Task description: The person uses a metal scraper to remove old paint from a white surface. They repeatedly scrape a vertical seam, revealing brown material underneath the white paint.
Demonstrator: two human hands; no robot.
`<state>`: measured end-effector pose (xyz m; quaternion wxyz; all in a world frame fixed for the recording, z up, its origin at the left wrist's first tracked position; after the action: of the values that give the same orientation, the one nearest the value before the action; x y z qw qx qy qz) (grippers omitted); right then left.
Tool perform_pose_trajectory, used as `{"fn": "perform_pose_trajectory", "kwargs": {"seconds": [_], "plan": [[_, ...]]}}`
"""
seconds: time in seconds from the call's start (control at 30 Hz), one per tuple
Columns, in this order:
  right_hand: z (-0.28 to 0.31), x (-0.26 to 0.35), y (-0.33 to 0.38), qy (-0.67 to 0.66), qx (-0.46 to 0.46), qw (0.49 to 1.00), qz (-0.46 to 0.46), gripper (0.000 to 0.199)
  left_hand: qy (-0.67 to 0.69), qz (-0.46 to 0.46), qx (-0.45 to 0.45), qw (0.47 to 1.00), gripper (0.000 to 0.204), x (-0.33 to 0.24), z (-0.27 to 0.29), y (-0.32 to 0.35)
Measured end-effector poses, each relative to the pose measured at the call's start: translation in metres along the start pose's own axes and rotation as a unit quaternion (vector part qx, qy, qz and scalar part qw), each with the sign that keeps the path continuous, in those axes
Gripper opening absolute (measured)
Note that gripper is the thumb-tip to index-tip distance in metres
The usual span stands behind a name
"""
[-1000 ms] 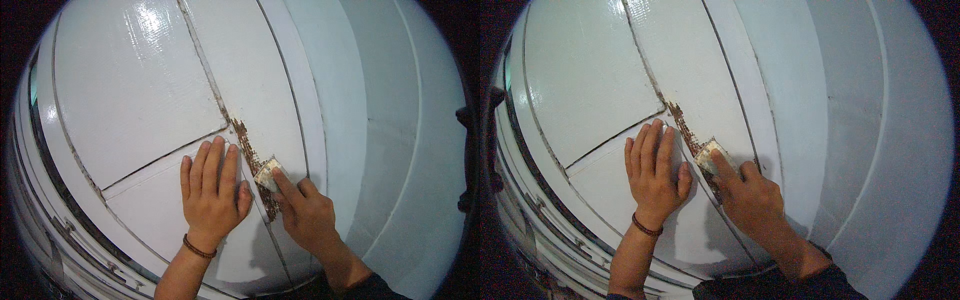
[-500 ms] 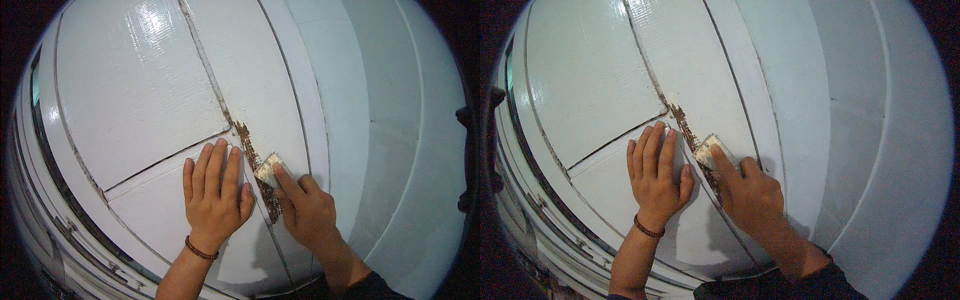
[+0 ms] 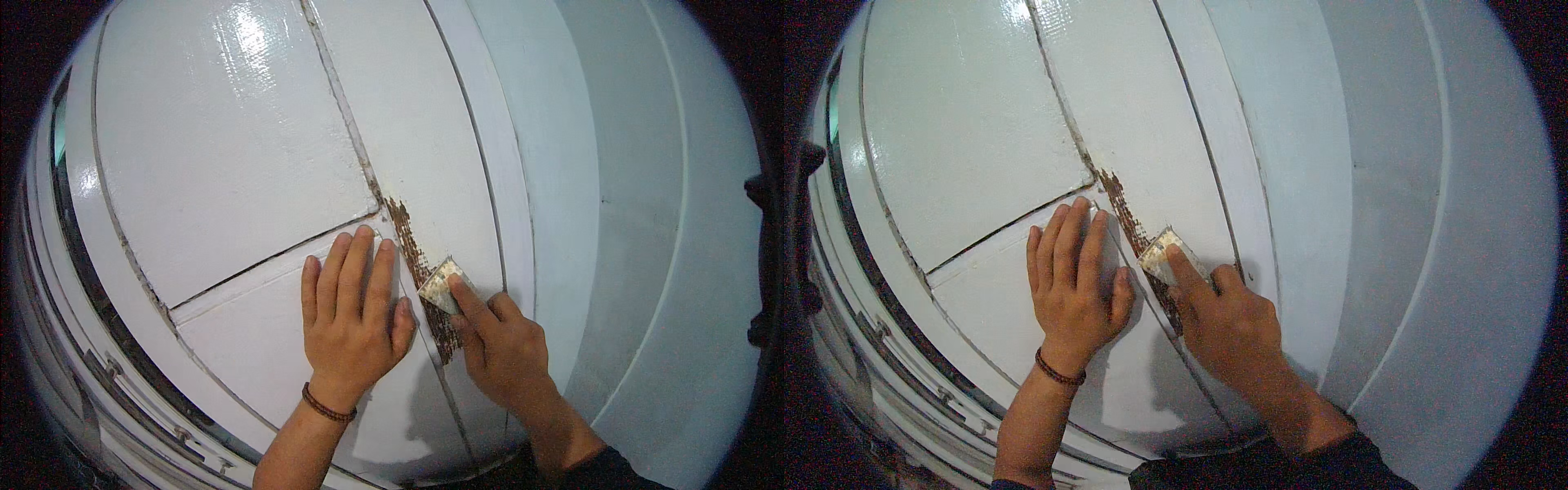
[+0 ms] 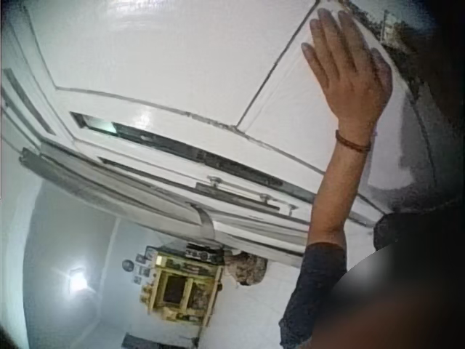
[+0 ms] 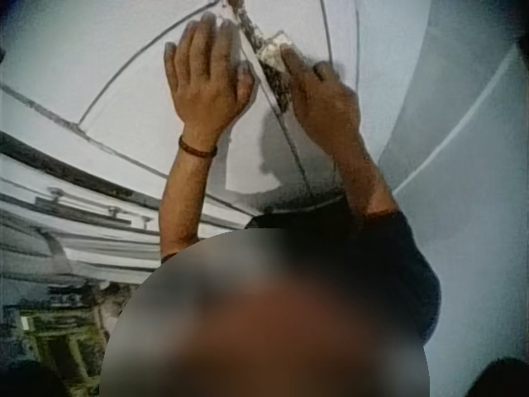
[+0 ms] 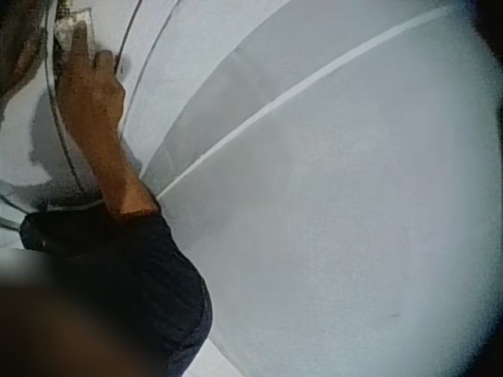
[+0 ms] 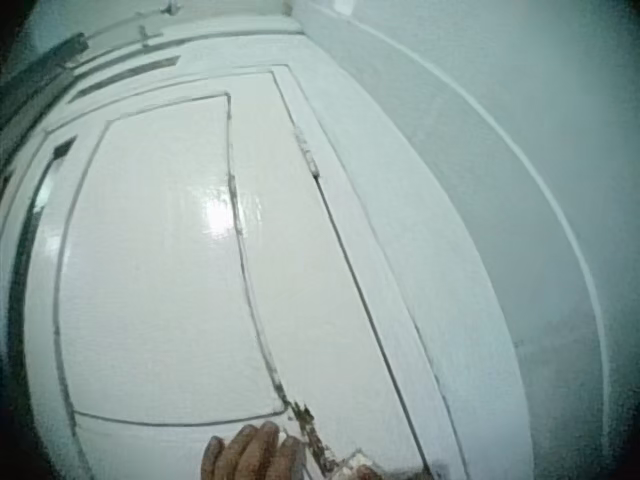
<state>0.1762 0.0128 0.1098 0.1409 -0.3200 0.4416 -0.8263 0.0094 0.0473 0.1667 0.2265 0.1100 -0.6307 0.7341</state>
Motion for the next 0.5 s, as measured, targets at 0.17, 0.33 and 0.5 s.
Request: {"fn": "perform_pose_trajectory", "kwargs": {"seconds": [0.17, 0.33, 0.5], "plan": [[-0.001, -0.001, 0.001, -0.016, 0.002, 1.0, 0.005, 0.051, -0.003, 0.0, -0.007, 1.0, 0.054, -0.001, 0.001, -0.001], [-0.001, -0.002, -0.009, -0.02, -0.041, 0.998, 0.043, 0.052, 0.002, 0.006, -0.002, 1.0, 0.055, -0.002, 0.0, -0.001], [0.0, -0.001, -0.006, -0.024, -0.007, 1.0, 0.015, 0.051, 0.003, 0.001, -0.006, 1.0, 0.053, -0.002, 0.0, -0.001]]}}
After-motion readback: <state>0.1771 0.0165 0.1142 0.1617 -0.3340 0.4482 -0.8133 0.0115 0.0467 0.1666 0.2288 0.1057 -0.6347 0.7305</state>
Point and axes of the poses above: each hand's wrist, its own y-axis away from the middle knuckle, its own z-axis out of the back of the hand, x = y × z, the point moved 4 cm from there along -y, towards the middle knuckle, and after that the axes turned 11 degrees about -y, right-handed, at the moved point
